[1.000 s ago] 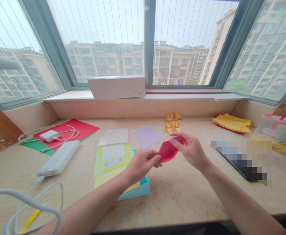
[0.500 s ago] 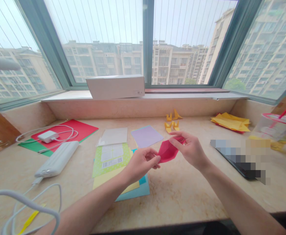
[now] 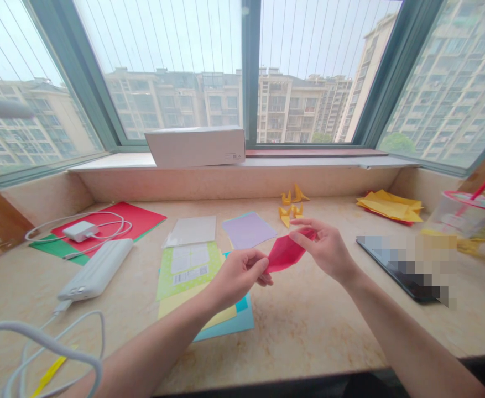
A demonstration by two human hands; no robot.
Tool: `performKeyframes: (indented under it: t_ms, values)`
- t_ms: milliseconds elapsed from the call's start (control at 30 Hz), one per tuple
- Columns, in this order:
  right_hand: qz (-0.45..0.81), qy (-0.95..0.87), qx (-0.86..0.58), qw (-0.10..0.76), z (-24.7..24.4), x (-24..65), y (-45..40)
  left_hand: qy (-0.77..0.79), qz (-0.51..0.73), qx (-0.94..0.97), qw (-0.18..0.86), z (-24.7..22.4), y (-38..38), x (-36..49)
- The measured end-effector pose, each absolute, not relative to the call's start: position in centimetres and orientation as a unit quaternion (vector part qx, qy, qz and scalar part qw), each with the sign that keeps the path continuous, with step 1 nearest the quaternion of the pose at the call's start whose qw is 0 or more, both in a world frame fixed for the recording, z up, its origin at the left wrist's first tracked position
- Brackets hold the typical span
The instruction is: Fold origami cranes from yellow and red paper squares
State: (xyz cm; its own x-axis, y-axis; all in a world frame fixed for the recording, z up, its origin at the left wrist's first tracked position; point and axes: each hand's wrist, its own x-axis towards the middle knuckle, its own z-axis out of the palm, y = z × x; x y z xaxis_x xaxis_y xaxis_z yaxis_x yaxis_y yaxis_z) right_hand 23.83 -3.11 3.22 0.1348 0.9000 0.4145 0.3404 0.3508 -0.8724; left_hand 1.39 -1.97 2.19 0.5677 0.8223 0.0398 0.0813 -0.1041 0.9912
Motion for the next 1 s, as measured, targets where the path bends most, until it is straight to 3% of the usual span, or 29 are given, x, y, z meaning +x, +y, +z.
performKeyframes:
  t_ms: [267,400,533,733,1000]
  values:
    - [0.395,-0.677,-0.419,0.459,3.0,21.5,-4.5,0.258,0.273,0.681,0.629,2.1,-2.8,1.6]
    - [0.335,-0.669,-0.409,0.523,2.0,20.5,-4.0,0.265,0.285,0.649,0.654,1.4,-3.0,2.2]
    - [0.349,-0.628,-0.402,0.567,1.1,20.3,-3.4,0.280,0.397,0.561,0.670,1.0,-2.4,2.6]
    - [0.416,-0.630,-0.387,0.529,0.4,19.2,-3.8,0.282,0.462,0.536,0.648,1.1,-2.3,2.8]
    - [0.335,-0.656,-0.409,0.538,0.6,19.1,-4.0,0.294,0.416,0.594,0.623,2.1,-2.9,2.5]
